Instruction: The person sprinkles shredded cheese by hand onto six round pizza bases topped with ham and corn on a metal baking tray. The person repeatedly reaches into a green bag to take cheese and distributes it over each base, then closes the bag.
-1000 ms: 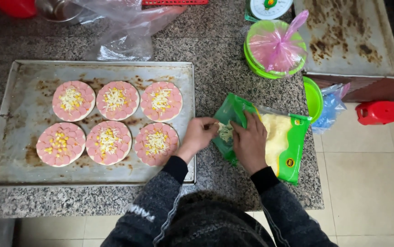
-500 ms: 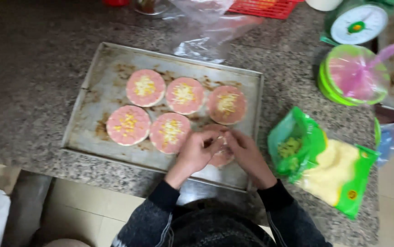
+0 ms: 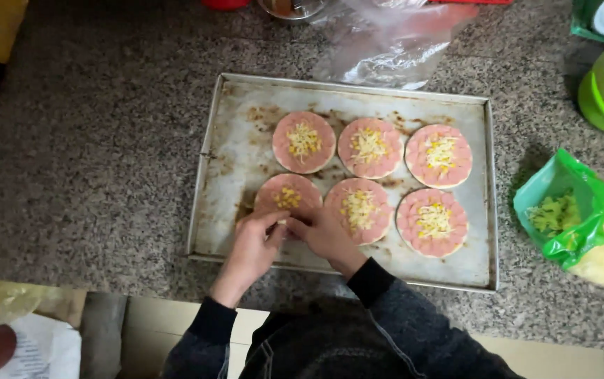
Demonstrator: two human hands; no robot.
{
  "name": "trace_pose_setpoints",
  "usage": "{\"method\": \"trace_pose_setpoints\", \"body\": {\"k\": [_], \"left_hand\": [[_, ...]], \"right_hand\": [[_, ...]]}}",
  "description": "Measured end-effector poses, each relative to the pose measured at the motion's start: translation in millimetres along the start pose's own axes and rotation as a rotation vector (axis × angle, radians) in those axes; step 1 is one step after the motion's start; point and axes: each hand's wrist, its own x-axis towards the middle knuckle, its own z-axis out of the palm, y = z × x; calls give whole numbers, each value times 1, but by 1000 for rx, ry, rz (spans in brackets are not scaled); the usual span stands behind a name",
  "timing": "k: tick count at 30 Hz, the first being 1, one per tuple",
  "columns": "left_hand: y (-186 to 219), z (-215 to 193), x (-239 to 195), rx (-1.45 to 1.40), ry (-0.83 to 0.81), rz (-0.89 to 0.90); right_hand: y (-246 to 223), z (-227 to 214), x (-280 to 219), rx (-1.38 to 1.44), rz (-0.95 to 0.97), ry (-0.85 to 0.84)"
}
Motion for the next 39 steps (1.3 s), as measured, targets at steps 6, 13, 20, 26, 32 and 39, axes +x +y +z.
{"method": "trace_pose_setpoints", "body": {"k": [6, 13, 20, 26, 32, 39], "left_hand": [[-7, -12, 28, 89, 7, 79], [-27, 6, 43, -29, 41, -13], [-45, 23, 49, 14, 65, -4], [-55, 35, 50, 2, 134, 62], [-44, 37, 46, -39, 174, 102], [-63, 52, 48, -38, 74, 195]], "right_hand": [[-15, 10, 18, -238, 111, 218], [0, -2, 30, -169, 42, 330], [-25, 16, 18, 35, 101, 309], [-22, 15, 15, 169, 109, 306], [-41, 15, 3, 287, 110, 333], [-1, 7, 20, 283, 115, 380]]}}
